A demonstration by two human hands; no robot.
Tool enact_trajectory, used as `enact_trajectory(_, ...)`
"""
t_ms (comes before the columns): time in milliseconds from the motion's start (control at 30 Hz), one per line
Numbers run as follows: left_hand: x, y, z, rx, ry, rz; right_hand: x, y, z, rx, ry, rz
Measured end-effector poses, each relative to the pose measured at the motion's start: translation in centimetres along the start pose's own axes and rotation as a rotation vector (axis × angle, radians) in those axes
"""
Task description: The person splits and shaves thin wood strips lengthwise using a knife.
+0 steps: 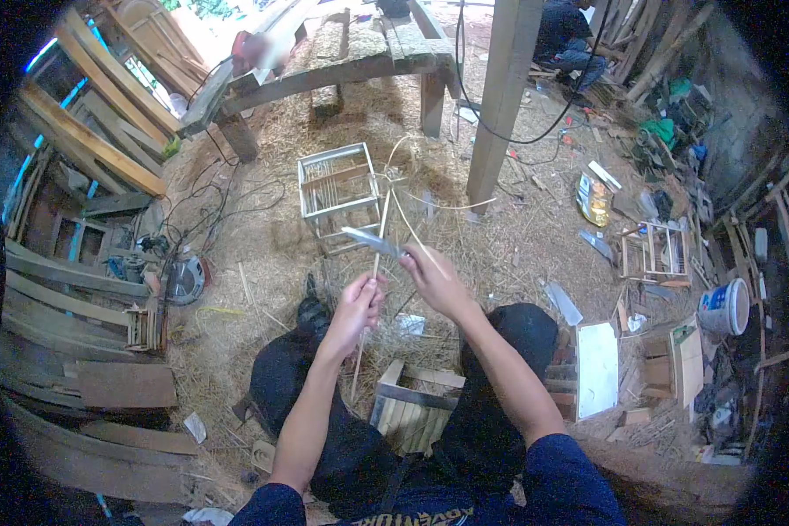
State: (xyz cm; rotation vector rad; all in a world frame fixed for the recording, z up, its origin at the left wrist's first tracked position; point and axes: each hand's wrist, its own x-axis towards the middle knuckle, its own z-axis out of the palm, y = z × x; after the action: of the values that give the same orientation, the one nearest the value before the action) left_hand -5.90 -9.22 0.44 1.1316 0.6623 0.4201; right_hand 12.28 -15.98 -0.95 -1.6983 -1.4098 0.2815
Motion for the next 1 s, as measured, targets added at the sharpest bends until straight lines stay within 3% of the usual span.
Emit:
enact_trajectory(167, 1.1, -0.7, -0.2, -0.053, 0.146, 0.076, -0.6, -0.2, 2.6, 0.206, -0.143, -0.132)
enact_trajectory(300, 1.9, -1.7, -0.7, 0.188, 0.27, 0.253, -0.2, -1.2, 2.2, 0.167, -0.233, -0.072)
enact_trajectory(367, 2.5, -2.5, -1.2, 0.369, 0.341, 0.388, -0.1, -1.2, 2.1, 0.132, -0.198, -0.098)
enact_trajectory(467, 1.2, -0.3, -0.4, 0.593, 0.403, 0.392, 0.0, -1.4, 2.1, 0.037, -0.09, -0.205)
enact_trajectory(600, 0.2, 0.7, 0.3, 0.595, 0.366, 0.339, 0.1, -1.6, 1.1, -0.058, -0.05, -0.273)
enact_trajectory(700, -0.1, 0.4, 0.2, 0.557, 0.333, 0.354, 0.3, -2.1, 0.0, -0.181, -0.167, -0.241)
enact_trajectory(800, -0.7, 0.0, 0.5, 0.505, 0.272, 0.417, 0.3, -1.5, -0.3, -0.194, 0.018, -0.283)
enact_trajectory(900, -2.9, -0.8, 1.5, 0.378, 0.108, 0.235, 2.4, 2.1, -3.2, -0.265, 0.237, 0.095)
enact_trajectory(1000, -1.8, -1.9, 0.9, 0.322, 0.13, 0.244, 2.0, 2.2, -2.3, -0.243, 0.27, 0.091)
